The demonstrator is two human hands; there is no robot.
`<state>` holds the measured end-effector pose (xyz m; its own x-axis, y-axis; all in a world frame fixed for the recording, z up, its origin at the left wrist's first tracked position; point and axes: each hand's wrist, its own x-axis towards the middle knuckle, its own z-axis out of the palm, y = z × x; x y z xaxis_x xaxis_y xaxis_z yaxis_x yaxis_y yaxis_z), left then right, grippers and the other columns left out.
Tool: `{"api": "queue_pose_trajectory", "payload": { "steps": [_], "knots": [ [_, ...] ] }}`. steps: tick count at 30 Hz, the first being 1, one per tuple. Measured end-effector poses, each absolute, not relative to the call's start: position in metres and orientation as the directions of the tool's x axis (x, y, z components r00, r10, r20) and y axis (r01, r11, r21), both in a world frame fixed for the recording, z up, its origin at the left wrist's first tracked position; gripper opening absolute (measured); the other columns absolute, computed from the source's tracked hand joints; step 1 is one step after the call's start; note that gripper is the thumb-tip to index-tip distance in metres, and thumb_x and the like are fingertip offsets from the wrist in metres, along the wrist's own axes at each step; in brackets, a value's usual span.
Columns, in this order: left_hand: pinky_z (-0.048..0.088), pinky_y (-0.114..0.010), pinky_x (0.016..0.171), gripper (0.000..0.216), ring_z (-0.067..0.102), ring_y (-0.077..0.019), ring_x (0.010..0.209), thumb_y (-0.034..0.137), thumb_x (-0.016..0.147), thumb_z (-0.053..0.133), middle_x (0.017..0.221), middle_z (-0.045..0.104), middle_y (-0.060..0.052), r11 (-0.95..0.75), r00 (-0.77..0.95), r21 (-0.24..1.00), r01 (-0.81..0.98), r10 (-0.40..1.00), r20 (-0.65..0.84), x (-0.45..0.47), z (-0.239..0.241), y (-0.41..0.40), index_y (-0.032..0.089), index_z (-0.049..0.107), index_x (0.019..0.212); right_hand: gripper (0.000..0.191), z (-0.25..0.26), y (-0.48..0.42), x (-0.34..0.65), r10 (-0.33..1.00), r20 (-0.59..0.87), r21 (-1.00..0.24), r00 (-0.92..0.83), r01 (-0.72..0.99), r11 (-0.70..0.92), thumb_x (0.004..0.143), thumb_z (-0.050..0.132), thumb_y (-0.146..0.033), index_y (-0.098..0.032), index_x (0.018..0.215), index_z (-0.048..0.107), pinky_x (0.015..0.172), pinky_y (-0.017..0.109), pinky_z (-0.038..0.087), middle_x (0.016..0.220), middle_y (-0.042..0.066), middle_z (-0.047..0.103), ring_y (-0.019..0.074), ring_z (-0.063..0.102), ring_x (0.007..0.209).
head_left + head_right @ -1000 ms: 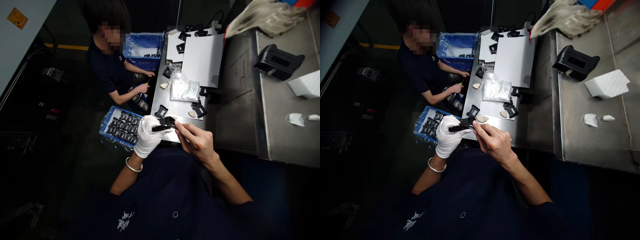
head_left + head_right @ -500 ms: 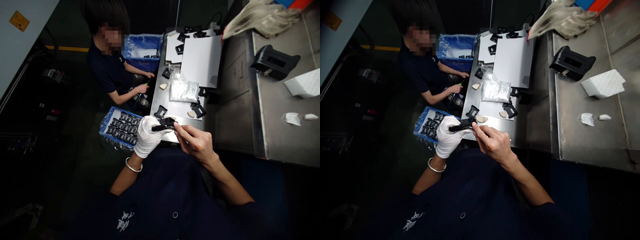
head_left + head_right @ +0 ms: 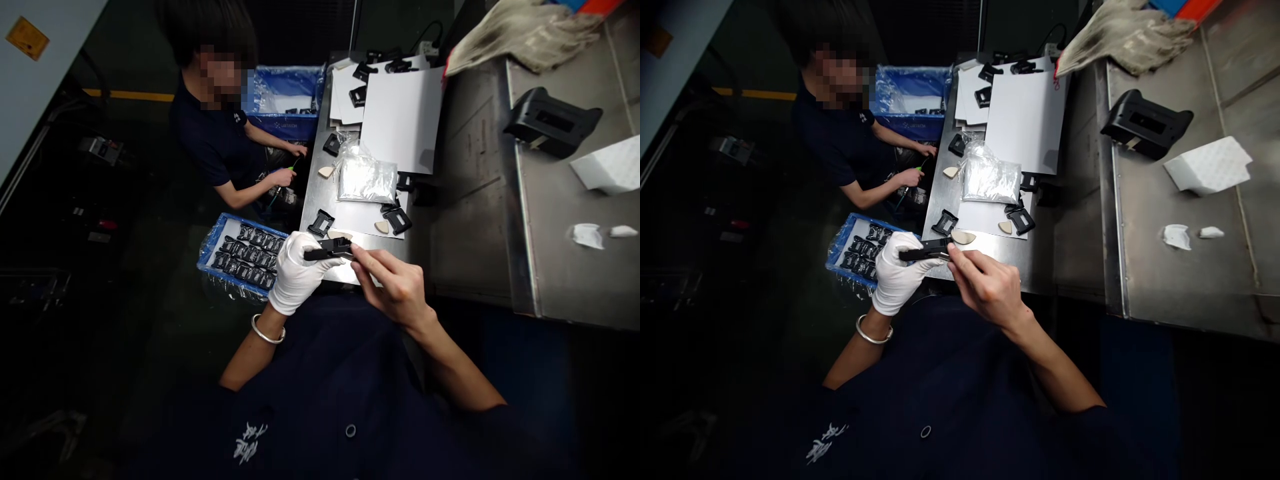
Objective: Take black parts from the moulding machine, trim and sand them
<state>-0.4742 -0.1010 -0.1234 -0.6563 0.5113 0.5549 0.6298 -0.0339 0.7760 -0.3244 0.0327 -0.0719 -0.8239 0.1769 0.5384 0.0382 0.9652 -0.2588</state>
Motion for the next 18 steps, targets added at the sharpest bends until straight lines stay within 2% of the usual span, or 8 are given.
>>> {"api": "queue_pose_trajectory", "payload": {
  "steps": [3, 6, 11, 18],
  "knots": [
    [0.053, -0.032, 0.076, 0.04, 0.063, -0.0168, 0.079, 0.038, 0.069, 0.089, 0.081, 0.062, -0.002, -0.026, -0.686, 0.808, 0.588, 0.513, 0.516, -0.477, -0.125, -0.106, 0.02, 0.057, 0.085, 0.042, -0.072, 0.029, -0.325, 0.306, 0.547, -0.431, -0.779, 0.051, 0.901, 0.09, 0.067, -0.013, -0.02, 0.131, 0.062, 0.059, 0.025, 0.047, 0.092, 0.005, 0.073, 0.0124, 0.062, 0.065],
    [0.052, -0.029, 0.073, 0.041, 0.061, -0.0148, 0.074, 0.04, 0.069, 0.089, 0.08, 0.061, 0.0, 0.021, -0.724, 0.848, 0.53, 0.533, 0.439, -0.481, -0.128, -0.113, 0.019, 0.057, 0.083, 0.032, -0.075, 0.024, -0.325, 0.392, 0.519, -0.524, -0.76, 0.08, 0.848, 0.091, 0.065, -0.014, -0.019, 0.122, 0.067, 0.056, 0.027, 0.045, 0.085, 0.005, 0.071, 0.0119, 0.054, 0.057],
    [0.048, -0.027, 0.069, 0.032, 0.055, -0.0116, 0.066, 0.036, 0.083, 0.077, 0.071, 0.056, 0.002, 0.104, -0.8, 0.892, 0.44, 0.497, 0.337, -0.496, -0.137, -0.128, 0.019, 0.051, 0.071, 0.02, -0.087, 0.014, -0.318, 0.559, 0.409, -0.599, -0.721, 0.25, 0.76, 0.093, 0.064, -0.025, -0.019, 0.111, 0.072, 0.064, 0.03, 0.051, 0.089, 0.007, 0.073, 0.0165, 0.065, 0.07],
    [0.04, -0.027, 0.061, 0.042, 0.046, -0.0102, 0.057, 0.034, 0.094, 0.061, 0.058, 0.047, 0.004, 0.133, -0.806, 0.905, 0.404, 0.519, 0.284, -0.521, -0.152, -0.144, 0.019, 0.042, 0.06, 0.021, -0.101, -0.006, -0.304, 0.717, 0.249, -0.643, -0.651, 0.442, 0.625, 0.097, 0.06, -0.035, -0.021, 0.106, 0.072, 0.069, 0.032, 0.053, 0.091, 0.007, 0.073, 0.0194, 0.067, 0.077]
  ]
}}
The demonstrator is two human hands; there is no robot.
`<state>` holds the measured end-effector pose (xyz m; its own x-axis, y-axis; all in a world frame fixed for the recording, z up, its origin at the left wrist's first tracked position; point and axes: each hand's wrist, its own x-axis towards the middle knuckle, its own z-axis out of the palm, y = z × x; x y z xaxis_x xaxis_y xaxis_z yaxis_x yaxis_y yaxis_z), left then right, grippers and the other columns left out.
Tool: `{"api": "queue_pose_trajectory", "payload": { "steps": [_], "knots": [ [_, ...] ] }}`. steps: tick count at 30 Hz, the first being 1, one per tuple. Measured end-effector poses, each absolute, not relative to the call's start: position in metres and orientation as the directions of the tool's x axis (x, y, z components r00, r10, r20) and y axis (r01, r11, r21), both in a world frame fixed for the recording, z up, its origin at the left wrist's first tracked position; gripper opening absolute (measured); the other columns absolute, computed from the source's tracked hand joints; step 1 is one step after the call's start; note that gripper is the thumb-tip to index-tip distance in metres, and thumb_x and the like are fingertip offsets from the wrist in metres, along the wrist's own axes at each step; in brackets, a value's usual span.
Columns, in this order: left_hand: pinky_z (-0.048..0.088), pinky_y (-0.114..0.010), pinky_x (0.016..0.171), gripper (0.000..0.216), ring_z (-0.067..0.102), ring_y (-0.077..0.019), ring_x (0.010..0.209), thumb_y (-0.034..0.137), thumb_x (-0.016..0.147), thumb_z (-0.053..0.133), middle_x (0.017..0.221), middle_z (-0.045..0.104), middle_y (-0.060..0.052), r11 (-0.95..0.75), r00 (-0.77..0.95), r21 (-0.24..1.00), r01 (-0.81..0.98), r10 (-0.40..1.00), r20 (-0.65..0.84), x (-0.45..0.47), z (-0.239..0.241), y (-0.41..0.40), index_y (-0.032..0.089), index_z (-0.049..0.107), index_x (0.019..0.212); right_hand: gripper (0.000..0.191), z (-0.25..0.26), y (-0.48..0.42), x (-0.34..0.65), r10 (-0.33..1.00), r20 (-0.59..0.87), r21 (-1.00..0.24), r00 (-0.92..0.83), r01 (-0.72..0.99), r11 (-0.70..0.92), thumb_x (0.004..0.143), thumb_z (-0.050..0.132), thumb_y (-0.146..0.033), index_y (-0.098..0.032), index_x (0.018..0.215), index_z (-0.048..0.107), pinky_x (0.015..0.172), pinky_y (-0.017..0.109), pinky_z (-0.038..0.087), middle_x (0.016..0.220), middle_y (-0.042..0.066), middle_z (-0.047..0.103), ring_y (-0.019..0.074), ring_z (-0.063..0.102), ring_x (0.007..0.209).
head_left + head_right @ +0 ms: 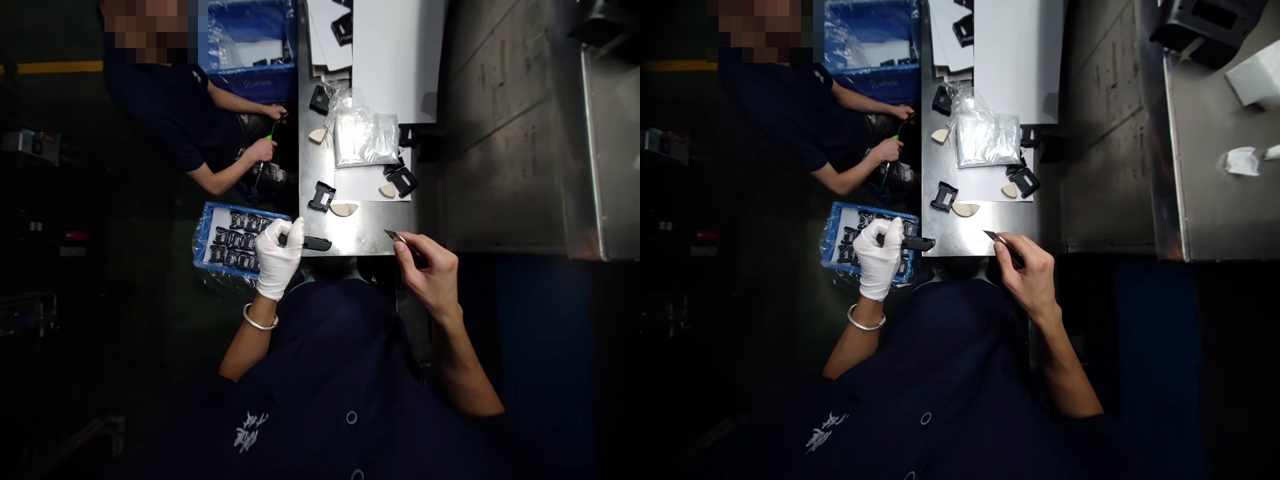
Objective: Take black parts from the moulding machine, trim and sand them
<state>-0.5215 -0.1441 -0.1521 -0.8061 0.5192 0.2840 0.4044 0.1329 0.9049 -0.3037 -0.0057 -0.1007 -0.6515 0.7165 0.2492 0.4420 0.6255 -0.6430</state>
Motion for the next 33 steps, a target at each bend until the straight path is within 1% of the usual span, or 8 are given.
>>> {"api": "queue_pose_trajectory", "payload": {
  "steps": [4, 8, 15, 19, 23, 27, 33],
  "knots": [
    [0.039, -0.026, 0.061, 0.042, 0.045, -0.01, 0.057, 0.035, 0.095, 0.06, 0.058, 0.047, 0.004, 0.121, -0.767, 0.901, 0.418, 0.578, 0.278, -0.529, -0.156, -0.145, 0.019, 0.042, 0.06, 0.021, -0.103, -0.022, -0.302, 0.765, 0.216, -0.645, -0.606, 0.5, 0.578, 0.097, 0.059, -0.035, -0.02, 0.104, 0.072, 0.066, 0.032, 0.051, 0.088, 0.006, 0.072, 0.0185, 0.066, 0.074],
    [0.039, -0.027, 0.061, 0.042, 0.043, -0.0102, 0.057, 0.036, 0.094, 0.06, 0.058, 0.046, 0.004, 0.096, -0.736, 0.911, 0.4, 0.626, 0.257, -0.53, -0.157, -0.145, 0.019, 0.042, 0.061, 0.019, -0.101, -0.032, -0.302, 0.777, 0.211, -0.644, -0.593, 0.514, 0.567, 0.097, 0.06, -0.032, -0.02, 0.104, 0.072, 0.066, 0.031, 0.05, 0.087, 0.005, 0.071, 0.0171, 0.064, 0.074],
    [0.034, -0.027, 0.058, 0.043, 0.037, -0.0094, 0.055, 0.034, 0.093, 0.062, 0.057, 0.041, 0.005, 0.068, -0.713, 0.918, 0.391, 0.653, 0.256, -0.528, -0.159, -0.142, 0.019, 0.04, 0.059, 0.018, -0.1, -0.034, -0.298, 0.748, 0.25, -0.608, -0.615, 0.501, 0.616, 0.096, 0.06, -0.03, -0.019, 0.105, 0.071, 0.067, 0.03, 0.05, 0.088, 0.005, 0.071, 0.0169, 0.065, 0.074],
    [0.037, -0.027, 0.06, 0.042, 0.04, -0.0102, 0.056, 0.035, 0.093, 0.063, 0.058, 0.044, 0.004, 0.077, -0.713, 0.917, 0.392, 0.654, 0.251, -0.524, -0.159, -0.143, 0.019, 0.041, 0.06, 0.018, -0.101, -0.029, -0.299, 0.713, 0.241, -0.603, -0.659, 0.474, 0.642, 0.096, 0.06, -0.031, -0.02, 0.106, 0.071, 0.07, 0.031, 0.052, 0.092, 0.006, 0.073, 0.0187, 0.068, 0.079],
    [0.039, -0.028, 0.061, 0.042, 0.043, -0.0111, 0.057, 0.034, 0.093, 0.062, 0.058, 0.048, 0.003, 0.089, -0.71, 0.913, 0.399, 0.66, 0.246, -0.521, -0.159, -0.148, 0.019, 0.042, 0.06, 0.018, -0.104, -0.024, -0.306, 0.68, 0.249, -0.619, -0.69, 0.427, 0.66, 0.096, 0.061, -0.031, -0.02, 0.105, 0.071, 0.07, 0.031, 0.053, 0.09, 0.006, 0.073, 0.0186, 0.068, 0.078],
    [0.041, -0.028, 0.063, 0.04, 0.047, -0.0119, 0.059, 0.035, 0.093, 0.062, 0.061, 0.052, 0.002, 0.106, -0.7, 0.905, 0.411, 0.673, 0.239, -0.518, -0.159, -0.15, 0.02, 0.045, 0.061, 0.018, -0.105, -0.023, -0.309, 0.678, 0.253, -0.647, -0.69, 0.4, 0.649, 0.096, 0.06, -0.033, -0.02, 0.104, 0.071, 0.069, 0.032, 0.053, 0.09, 0.006, 0.073, 0.0185, 0.068, 0.077],
    [0.04, -0.028, 0.062, 0.04, 0.046, -0.0115, 0.059, 0.035, 0.093, 0.062, 0.061, 0.052, 0.001, 0.117, -0.68, 0.899, 0.421, 0.697, 0.228, -0.512, -0.154, -0.139, 0.019, 0.045, 0.06, 0.019, -0.098, -0.013, -0.301, 0.759, 0.222, -0.714, -0.612, 0.429, 0.554, 0.095, 0.061, -0.034, -0.021, 0.103, 0.072, 0.069, 0.032, 0.053, 0.09, 0.006, 0.073, 0.0183, 0.067, 0.078]
  ]
}}
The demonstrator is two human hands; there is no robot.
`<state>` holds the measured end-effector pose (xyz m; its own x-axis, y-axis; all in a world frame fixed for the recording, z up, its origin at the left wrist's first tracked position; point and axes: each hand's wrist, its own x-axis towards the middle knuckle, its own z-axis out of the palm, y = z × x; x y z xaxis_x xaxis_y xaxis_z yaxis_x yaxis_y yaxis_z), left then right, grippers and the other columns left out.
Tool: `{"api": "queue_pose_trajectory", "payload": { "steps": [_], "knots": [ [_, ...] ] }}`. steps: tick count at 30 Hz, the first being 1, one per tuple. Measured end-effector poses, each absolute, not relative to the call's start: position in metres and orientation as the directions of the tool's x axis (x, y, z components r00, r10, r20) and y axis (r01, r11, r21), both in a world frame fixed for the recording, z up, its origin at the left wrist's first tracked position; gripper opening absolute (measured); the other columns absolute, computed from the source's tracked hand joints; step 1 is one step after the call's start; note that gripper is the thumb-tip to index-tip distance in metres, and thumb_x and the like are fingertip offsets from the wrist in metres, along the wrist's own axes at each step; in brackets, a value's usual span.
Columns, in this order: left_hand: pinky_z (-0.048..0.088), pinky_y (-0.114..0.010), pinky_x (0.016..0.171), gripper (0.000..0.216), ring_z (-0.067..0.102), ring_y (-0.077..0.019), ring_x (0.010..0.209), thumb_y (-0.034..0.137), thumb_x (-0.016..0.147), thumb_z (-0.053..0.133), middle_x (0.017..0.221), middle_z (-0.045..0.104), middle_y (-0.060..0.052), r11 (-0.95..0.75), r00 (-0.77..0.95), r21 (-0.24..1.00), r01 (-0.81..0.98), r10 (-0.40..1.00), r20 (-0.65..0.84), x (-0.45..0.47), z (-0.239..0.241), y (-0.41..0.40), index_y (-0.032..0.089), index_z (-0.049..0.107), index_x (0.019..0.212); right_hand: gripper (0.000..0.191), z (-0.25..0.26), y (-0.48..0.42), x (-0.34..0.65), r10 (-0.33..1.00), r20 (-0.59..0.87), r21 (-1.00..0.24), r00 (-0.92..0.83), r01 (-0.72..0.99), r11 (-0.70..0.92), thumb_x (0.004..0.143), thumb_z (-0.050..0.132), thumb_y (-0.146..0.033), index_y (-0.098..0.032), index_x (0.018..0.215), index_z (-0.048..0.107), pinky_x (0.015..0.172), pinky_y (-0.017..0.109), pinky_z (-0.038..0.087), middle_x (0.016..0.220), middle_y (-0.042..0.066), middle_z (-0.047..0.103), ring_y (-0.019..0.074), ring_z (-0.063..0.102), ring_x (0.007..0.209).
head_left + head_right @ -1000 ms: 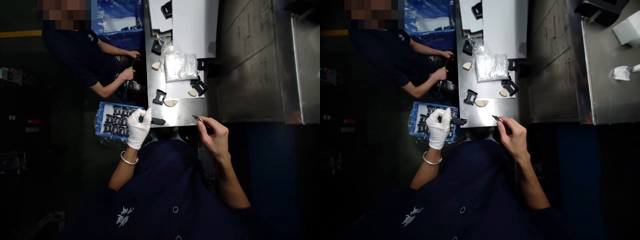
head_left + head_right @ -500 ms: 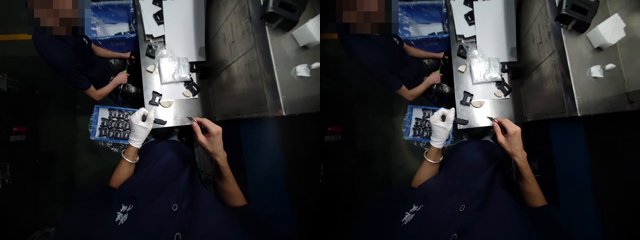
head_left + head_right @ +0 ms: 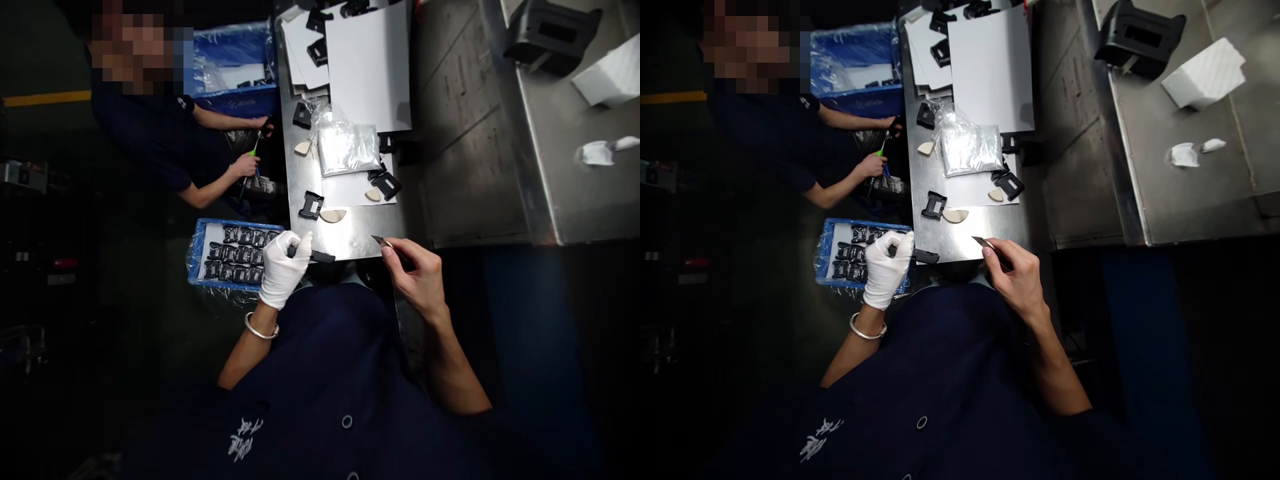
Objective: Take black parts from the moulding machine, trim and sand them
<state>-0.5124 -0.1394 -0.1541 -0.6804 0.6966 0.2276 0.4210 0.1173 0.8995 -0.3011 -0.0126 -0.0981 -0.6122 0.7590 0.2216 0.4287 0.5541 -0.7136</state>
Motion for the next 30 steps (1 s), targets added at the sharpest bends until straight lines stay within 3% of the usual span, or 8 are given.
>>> {"api": "queue_pose_trajectory", "payload": {
  "steps": [7, 14, 26, 30],
  "knots": [
    [0.034, -0.027, 0.059, 0.043, 0.038, -0.0098, 0.055, 0.034, 0.092, 0.063, 0.057, 0.041, 0.004, 0.146, -0.733, 0.899, 0.413, 0.64, 0.232, -0.505, -0.16, -0.122, 0.019, 0.04, 0.059, 0.022, -0.093, 0.02, -0.289, 0.778, 0.23, -0.69, -0.585, 0.466, 0.554, 0.095, 0.062, -0.036, -0.02, 0.103, 0.073, 0.074, 0.032, 0.056, 0.093, 0.006, 0.074, 0.0187, 0.069, 0.081],
    [0.037, -0.027, 0.059, 0.041, 0.044, -0.0101, 0.055, 0.033, 0.092, 0.063, 0.059, 0.048, 0.003, 0.143, -0.762, 0.907, 0.396, 0.603, 0.238, -0.509, -0.16, -0.132, 0.019, 0.043, 0.06, 0.027, -0.099, 0.024, -0.281, 0.835, 0.127, -0.725, -0.535, 0.525, 0.446, 0.093, 0.063, -0.041, -0.019, 0.103, 0.074, 0.077, 0.034, 0.058, 0.093, 0.006, 0.076, 0.0203, 0.071, 0.082],
    [0.035, -0.026, 0.057, 0.039, 0.042, -0.0093, 0.054, 0.03, 0.09, 0.065, 0.058, 0.049, 0.004, 0.119, -0.67, 0.891, 0.438, 0.705, 0.235, -0.535, -0.176, -0.149, 0.019, 0.044, 0.059, 0.028, -0.104, -0.028, -0.272, 0.947, 0.05, -0.772, -0.317, 0.589, 0.238, 0.092, 0.065, -0.043, -0.018, 0.101, 0.074, 0.067, 0.029, 0.057, 0.081, 0.004, 0.073, 0.0167, 0.069, 0.071],
    [0.038, -0.026, 0.06, 0.038, 0.045, -0.0101, 0.057, 0.03, 0.09, 0.065, 0.06, 0.052, 0.003, 0.08, -0.649, 0.903, 0.422, 0.722, 0.24, -0.533, -0.175, -0.151, 0.019, 0.045, 0.06, 0.027, -0.099, -0.03, -0.273, 0.952, 0.072, -0.785, -0.297, 0.571, 0.238, 0.091, 0.066, -0.041, -0.018, 0.1, 0.075, 0.066, 0.029, 0.056, 0.078, 0.004, 0.072, 0.0164, 0.068, 0.069]
  ]
}}
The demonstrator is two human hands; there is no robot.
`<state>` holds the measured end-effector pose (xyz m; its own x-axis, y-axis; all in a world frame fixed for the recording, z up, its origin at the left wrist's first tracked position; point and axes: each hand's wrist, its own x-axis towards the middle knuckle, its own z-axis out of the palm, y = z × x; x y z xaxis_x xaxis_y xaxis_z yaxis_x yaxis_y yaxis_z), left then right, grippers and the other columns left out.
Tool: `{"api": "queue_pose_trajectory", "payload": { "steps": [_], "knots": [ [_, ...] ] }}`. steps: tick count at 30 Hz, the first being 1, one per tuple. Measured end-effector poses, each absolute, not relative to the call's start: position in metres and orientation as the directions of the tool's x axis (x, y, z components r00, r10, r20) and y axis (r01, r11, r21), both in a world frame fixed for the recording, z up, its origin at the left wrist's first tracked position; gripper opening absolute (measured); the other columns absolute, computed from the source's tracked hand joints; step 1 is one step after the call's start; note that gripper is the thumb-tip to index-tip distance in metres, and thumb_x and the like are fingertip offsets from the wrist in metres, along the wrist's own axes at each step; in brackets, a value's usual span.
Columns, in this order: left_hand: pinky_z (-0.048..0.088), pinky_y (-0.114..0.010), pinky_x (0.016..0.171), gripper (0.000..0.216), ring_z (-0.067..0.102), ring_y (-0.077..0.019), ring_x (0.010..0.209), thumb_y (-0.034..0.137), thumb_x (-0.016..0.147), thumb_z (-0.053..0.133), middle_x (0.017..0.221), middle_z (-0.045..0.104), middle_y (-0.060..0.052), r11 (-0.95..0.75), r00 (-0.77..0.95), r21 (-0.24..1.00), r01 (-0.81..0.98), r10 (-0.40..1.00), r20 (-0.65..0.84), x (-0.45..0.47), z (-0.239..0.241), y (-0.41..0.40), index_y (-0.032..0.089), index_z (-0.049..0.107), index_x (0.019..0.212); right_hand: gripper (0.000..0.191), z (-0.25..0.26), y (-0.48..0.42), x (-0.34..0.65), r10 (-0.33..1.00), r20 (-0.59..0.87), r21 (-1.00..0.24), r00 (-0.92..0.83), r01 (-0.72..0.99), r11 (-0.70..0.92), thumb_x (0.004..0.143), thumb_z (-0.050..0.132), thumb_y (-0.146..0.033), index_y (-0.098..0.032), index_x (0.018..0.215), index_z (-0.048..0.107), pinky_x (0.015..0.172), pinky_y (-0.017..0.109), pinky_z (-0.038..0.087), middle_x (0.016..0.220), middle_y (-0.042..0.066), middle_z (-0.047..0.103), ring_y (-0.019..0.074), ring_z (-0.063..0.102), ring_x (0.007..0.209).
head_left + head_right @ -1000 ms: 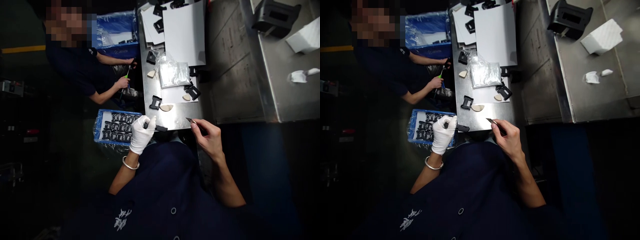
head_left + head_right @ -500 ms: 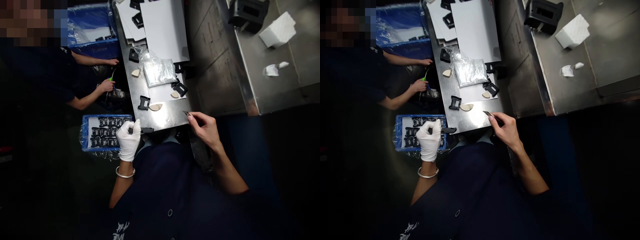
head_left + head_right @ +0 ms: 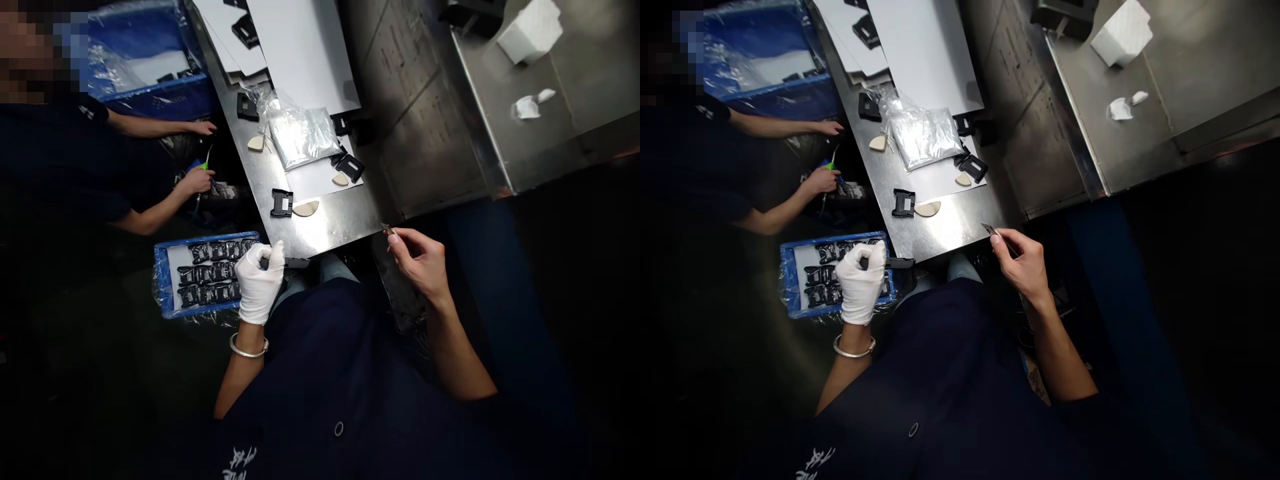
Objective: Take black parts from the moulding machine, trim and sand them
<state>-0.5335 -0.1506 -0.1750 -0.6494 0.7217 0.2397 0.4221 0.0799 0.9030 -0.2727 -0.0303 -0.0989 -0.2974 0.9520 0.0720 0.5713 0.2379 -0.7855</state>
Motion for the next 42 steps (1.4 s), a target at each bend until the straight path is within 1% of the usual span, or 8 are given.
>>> {"api": "queue_pose_trajectory", "payload": {
  "steps": [7, 13, 18, 21, 25, 30, 36, 42],
  "knots": [
    [0.035, -0.025, 0.058, 0.04, 0.04, -0.0089, 0.054, 0.032, 0.091, 0.063, 0.057, 0.047, 0.004, 0.153, -0.709, 0.883, 0.443, 0.662, 0.241, -0.534, -0.164, -0.149, 0.018, 0.044, 0.059, 0.027, -0.097, -0.01, -0.289, 0.901, 0.106, -0.759, -0.42, 0.552, 0.346, 0.092, 0.065, -0.041, -0.018, 0.103, 0.074, 0.076, 0.032, 0.058, 0.09, 0.006, 0.075, 0.0196, 0.071, 0.081],
    [0.038, -0.027, 0.061, 0.038, 0.044, -0.0103, 0.057, 0.029, 0.091, 0.063, 0.06, 0.049, 0.003, 0.133, -0.744, 0.893, 0.431, 0.611, 0.269, -0.52, -0.153, -0.135, 0.019, 0.044, 0.061, 0.02, -0.091, 0.017, -0.299, 0.769, 0.17, -0.73, -0.616, 0.446, 0.518, 0.094, 0.063, -0.035, -0.02, 0.104, 0.073, 0.079, 0.032, 0.057, 0.1, 0.006, 0.076, 0.0197, 0.071, 0.087],
    [0.036, -0.027, 0.06, 0.041, 0.038, -0.0093, 0.056, 0.024, 0.09, 0.064, 0.058, 0.041, 0.004, 0.108, -0.741, 0.852, 0.512, 0.558, 0.374, -0.505, -0.124, -0.127, 0.019, 0.037, 0.06, 0.021, -0.072, 0.026, -0.318, 0.568, 0.259, -0.701, -0.781, 0.253, 0.667, 0.095, 0.062, -0.023, -0.021, 0.115, 0.069, 0.082, 0.03, 0.056, 0.108, 0.006, 0.075, 0.0189, 0.071, 0.094],
    [0.034, -0.028, 0.058, 0.042, 0.037, -0.0088, 0.055, 0.023, 0.09, 0.064, 0.058, 0.038, 0.005, 0.079, -0.74, 0.817, 0.571, 0.48, 0.471, -0.496, -0.107, -0.119, 0.019, 0.034, 0.061, 0.025, -0.053, 0.027, -0.327, 0.422, 0.332, -0.686, -0.844, 0.092, 0.722, 0.095, 0.059, -0.015, -0.021, 0.118, 0.064, 0.081, 0.029, 0.055, 0.104, 0.006, 0.072, 0.0169, 0.069, 0.091],
    [0.033, -0.028, 0.057, 0.041, 0.037, -0.0088, 0.055, 0.021, 0.091, 0.062, 0.059, 0.037, 0.004, 0.054, -0.735, 0.792, 0.609, 0.416, 0.536, -0.484, -0.094, -0.103, 0.019, 0.034, 0.062, 0.02, -0.037, 0.033, -0.333, 0.326, 0.364, -0.698, -0.872, -0.024, 0.715, 0.095, 0.055, -0.01, -0.02, 0.112, 0.061, 0.076, 0.031, 0.053, 0.093, 0.006, 0.065, 0.0171, 0.064, 0.084],
    [0.034, -0.028, 0.057, 0.041, 0.039, -0.0086, 0.055, 0.02, 0.089, 0.064, 0.059, 0.04, 0.004, 0.072, -0.742, 0.773, 0.63, 0.35, 0.572, -0.47, -0.088, -0.087, 0.019, 0.034, 0.062, 0.025, -0.033, 0.043, -0.331, 0.294, 0.433, -0.655, -0.852, -0.074, 0.752, 0.092, 0.06, -0.009, -0.02, 0.115, 0.062, 0.079, 0.032, 0.056, 0.104, 0.008, 0.066, 0.0191, 0.065, 0.096],
    [0.036, -0.027, 0.058, 0.039, 0.043, -0.0088, 0.056, 0.019, 0.086, 0.067, 0.059, 0.043, 0.004, 0.123, -0.747, 0.756, 0.643, 0.318, 0.584, -0.459, -0.085, -0.077, 0.019, 0.036, 0.062, 0.035, -0.039, 0.048, -0.325, 0.235, 0.476, -0.541, -0.847, -0.071, 0.838, 0.09, 0.064, -0.01, -0.02, 0.124, 0.062, 0.062, 0.024, 0.056, 0.111, 0.009, 0.069, 0.0173, 0.069, 0.093],
    [0.036, -0.027, 0.057, 0.039, 0.043, -0.0088, 0.054, 0.02, 0.087, 0.067, 0.058, 0.044, 0.004, 0.177, -0.755, 0.742, 0.647, 0.286, 0.59, -0.456, -0.087, -0.071, 0.019, 0.038, 0.061, 0.036, -0.045, 0.054, -0.323, 0.148, 0.51, -0.427, -0.848, -0.1, 0.899, 0.09, 0.066, -0.01, -0.018, 0.125, 0.062, 0.081, 0.026, 0.06, 0.12, 0.008, 0.072, 0.0179, 0.071, 0.102]
  ]
}}
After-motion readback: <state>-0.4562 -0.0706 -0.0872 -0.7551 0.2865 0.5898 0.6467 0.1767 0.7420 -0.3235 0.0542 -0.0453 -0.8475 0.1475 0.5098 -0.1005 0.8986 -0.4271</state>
